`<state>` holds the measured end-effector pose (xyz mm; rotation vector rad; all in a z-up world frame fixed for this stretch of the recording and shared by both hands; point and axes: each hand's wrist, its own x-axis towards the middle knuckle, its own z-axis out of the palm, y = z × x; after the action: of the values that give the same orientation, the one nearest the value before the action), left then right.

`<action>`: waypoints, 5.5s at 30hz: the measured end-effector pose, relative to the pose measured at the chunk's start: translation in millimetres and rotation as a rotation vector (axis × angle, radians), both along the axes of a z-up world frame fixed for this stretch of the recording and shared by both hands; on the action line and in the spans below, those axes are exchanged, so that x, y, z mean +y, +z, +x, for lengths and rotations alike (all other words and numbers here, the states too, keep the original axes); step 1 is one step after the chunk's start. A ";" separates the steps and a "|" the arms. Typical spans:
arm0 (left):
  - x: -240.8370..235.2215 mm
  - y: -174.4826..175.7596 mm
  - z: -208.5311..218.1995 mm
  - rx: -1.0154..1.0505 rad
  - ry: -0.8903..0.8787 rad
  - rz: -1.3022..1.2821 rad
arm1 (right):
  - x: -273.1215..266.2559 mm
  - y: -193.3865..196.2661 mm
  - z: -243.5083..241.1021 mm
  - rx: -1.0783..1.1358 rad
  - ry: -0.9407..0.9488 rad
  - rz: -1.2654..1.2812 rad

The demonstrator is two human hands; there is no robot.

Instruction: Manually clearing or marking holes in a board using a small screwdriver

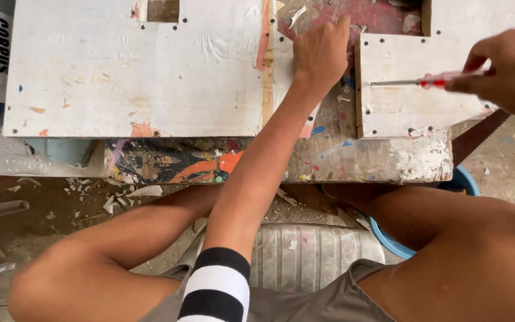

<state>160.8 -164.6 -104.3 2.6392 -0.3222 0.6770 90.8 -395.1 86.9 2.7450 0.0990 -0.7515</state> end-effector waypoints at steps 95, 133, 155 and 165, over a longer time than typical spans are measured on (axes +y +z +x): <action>44.1 57.9 -194.3 0.213 -0.483 -0.510 | 125.3 46.5 -78.7 0.109 0.435 -0.116; -15.5 59.4 -190.8 0.371 0.184 0.160 | 81.6 30.4 -44.6 0.095 0.366 -0.289; 43.6 81.8 -225.9 0.204 -0.458 -1.050 | 81.3 52.8 -47.4 -0.163 0.590 0.636; 70.0 116.2 -232.8 0.330 -0.384 -1.088 | 108.9 54.0 -49.0 -0.112 0.673 0.818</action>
<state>-72.0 -94.6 11.9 1.5412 -0.2465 0.1697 41.8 -286.2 140.9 3.0928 1.5074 -0.3977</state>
